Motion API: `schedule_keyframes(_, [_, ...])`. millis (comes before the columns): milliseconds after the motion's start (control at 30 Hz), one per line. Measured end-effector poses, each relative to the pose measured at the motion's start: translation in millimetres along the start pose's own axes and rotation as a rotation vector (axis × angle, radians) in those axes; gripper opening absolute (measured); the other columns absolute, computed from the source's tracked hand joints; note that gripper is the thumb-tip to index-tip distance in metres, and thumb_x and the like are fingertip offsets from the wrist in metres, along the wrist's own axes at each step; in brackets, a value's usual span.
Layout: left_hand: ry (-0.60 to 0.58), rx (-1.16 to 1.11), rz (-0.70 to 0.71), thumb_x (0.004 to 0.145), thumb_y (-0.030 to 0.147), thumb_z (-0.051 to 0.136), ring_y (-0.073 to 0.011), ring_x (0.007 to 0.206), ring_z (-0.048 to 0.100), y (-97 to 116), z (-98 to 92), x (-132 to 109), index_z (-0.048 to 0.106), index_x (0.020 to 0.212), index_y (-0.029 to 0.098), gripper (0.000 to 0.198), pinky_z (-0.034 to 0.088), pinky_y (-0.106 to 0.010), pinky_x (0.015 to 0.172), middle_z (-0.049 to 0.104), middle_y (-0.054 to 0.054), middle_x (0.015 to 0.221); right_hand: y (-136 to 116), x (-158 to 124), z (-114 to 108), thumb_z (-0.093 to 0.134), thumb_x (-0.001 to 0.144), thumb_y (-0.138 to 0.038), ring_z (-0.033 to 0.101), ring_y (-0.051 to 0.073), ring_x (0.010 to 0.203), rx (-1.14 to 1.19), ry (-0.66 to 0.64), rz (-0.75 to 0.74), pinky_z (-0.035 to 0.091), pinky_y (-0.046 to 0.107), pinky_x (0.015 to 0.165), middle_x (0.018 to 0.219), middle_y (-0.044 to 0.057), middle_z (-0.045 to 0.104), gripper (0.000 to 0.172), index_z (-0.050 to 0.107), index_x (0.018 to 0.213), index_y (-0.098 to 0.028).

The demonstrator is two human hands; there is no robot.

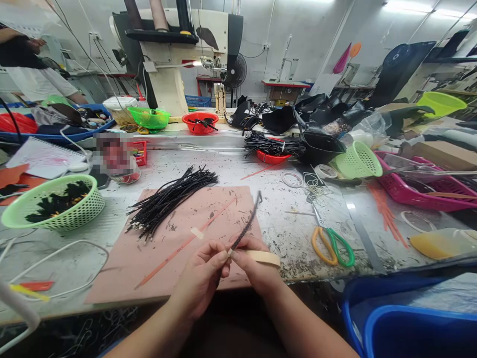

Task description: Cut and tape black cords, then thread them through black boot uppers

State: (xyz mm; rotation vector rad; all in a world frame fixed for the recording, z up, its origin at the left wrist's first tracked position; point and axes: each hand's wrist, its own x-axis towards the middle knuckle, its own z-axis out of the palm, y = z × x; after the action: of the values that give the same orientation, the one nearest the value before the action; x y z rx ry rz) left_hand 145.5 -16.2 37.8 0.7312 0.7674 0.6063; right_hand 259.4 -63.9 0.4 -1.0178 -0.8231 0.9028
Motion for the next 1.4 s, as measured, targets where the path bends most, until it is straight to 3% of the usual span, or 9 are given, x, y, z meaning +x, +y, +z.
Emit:
schedule_keyframes(233, [0.017, 0.204, 0.155, 0.057, 0.033, 0.079, -0.011, 0.062, 0.051, -4, -8.7, 2, 0.065, 0.063, 0.017, 0.022, 0.04, -0.021, 0.063, 0.06, 0.002, 0.059, -8, 2, 0, 0.063, 0.073, -0.024, 0.054, 0.013, 0.067, -0.215, -0.033, -0.125, 0.044, 0.025, 0.061, 0.071, -0.001, 0.054, 0.008, 0.058, 0.068, -0.021])
schedule_keyframes(367, [-0.046, 0.174, 0.032, 0.059, 0.036, 0.076, -0.0091, 0.055, 0.047, 0, -7.0, 0, 0.061, 0.061, 0.015, 0.026, 0.037, -0.02, 0.057, 0.055, 0.003, 0.052, -12, 6, -6, 0.059, 0.074, -0.019, 0.054, 0.013, 0.069, -0.274, -0.126, -0.232, 0.045, 0.026, 0.065, 0.072, 0.0, 0.054, 0.004, 0.061, 0.071, -0.02])
schedule_keyframes(533, [-0.148, 0.099, -0.133, 0.057, 0.034, 0.077, -0.0048, 0.044, 0.041, 5, -2.8, -1, 0.06, 0.061, 0.012, 0.028, 0.029, -0.018, 0.047, 0.051, 0.003, 0.049, -15, 10, -12, 0.058, 0.075, -0.017, 0.056, 0.013, 0.073, -0.283, -0.267, -0.237, 0.046, 0.025, 0.065, 0.08, 0.002, 0.054, 0.009, 0.065, 0.078, -0.021])
schedule_keyframes(667, [-0.18, 0.104, -0.204, 0.055, 0.036, 0.078, -0.0027, 0.037, 0.036, 7, -2.3, -1, 0.057, 0.055, 0.012, 0.032, 0.023, -0.018, 0.043, 0.048, 0.005, 0.045, -16, 10, -14, 0.058, 0.076, -0.017, 0.056, 0.012, 0.073, -0.283, -0.297, -0.278, 0.046, 0.026, 0.067, 0.082, 0.002, 0.055, 0.007, 0.063, 0.078, -0.022])
schedule_keyframes(900, [-0.073, 0.364, 0.068, 0.06, 0.035, 0.074, -0.0117, 0.056, 0.053, 4, -10.7, -1, 0.065, 0.066, 0.016, 0.022, 0.041, -0.022, 0.058, 0.061, 0.001, 0.056, -13, 7, -10, 0.058, 0.075, -0.019, 0.054, 0.013, 0.069, -0.342, -0.176, -0.235, 0.045, 0.027, 0.064, 0.072, 0.0, 0.053, 0.005, 0.058, 0.07, -0.019])
schedule_keyframes(1167, [-0.028, 0.748, 0.284, 0.075, 0.035, 0.054, -0.0157, 0.06, 0.053, 3, -10.6, -2, 0.06, 0.061, 0.018, 0.022, 0.041, -0.027, 0.061, 0.057, 0.0, 0.058, -14, 7, -8, 0.057, 0.077, -0.02, 0.056, 0.013, 0.069, -0.506, -0.186, -0.312, 0.047, 0.026, 0.063, 0.072, 0.001, 0.054, 0.006, 0.055, 0.071, -0.019])
schedule_keyframes(1300, [-0.037, 0.698, 0.182, 0.072, 0.039, 0.055, -0.0137, 0.054, 0.047, 2, -12.9, 2, 0.056, 0.057, 0.018, 0.026, 0.039, -0.026, 0.056, 0.05, 0.002, 0.052, -15, 14, -19, 0.052, 0.081, -0.018, 0.056, 0.014, 0.071, -0.699, -0.341, -0.46, 0.048, 0.026, 0.063, 0.074, 0.003, 0.057, 0.006, 0.056, 0.076, -0.02])
schedule_keyframes(1400, [0.021, 0.528, 0.127, 0.065, 0.04, 0.061, -0.0109, 0.05, 0.044, 3, -18.8, 4, 0.054, 0.054, 0.017, 0.026, 0.037, -0.023, 0.051, 0.047, 0.003, 0.05, -14, 28, -39, 0.046, 0.081, -0.014, 0.055, 0.015, 0.073, -0.867, -0.361, -0.535, 0.048, 0.028, 0.066, 0.076, 0.005, 0.059, 0.013, 0.057, 0.076, -0.02])
